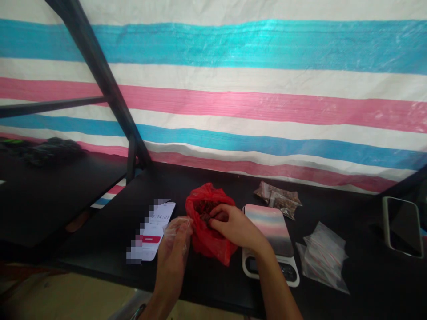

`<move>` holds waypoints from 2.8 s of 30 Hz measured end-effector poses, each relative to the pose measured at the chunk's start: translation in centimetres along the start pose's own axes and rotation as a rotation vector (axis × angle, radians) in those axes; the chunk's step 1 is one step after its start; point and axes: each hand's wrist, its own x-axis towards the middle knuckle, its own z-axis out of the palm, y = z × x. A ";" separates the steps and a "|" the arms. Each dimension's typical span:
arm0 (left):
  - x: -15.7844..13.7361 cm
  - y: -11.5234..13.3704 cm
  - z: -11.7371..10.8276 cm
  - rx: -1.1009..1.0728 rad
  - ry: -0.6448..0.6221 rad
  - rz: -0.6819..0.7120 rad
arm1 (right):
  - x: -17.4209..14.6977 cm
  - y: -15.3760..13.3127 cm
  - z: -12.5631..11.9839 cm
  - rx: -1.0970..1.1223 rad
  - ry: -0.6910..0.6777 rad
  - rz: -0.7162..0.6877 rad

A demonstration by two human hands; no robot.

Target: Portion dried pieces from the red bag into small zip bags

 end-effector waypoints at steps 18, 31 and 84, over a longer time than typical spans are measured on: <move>1.7 -0.7 0.5 0.405 -0.126 0.107 | -1.6 -1.1 -2.0 0.121 0.195 -0.134; 1.7 -1.4 1.0 0.250 -0.155 0.070 | -3.1 -3.1 0.7 -0.442 0.343 -0.447; 2.5 -0.5 -0.6 -0.062 0.095 -0.175 | 0.8 0.8 1.0 -0.598 0.228 -0.266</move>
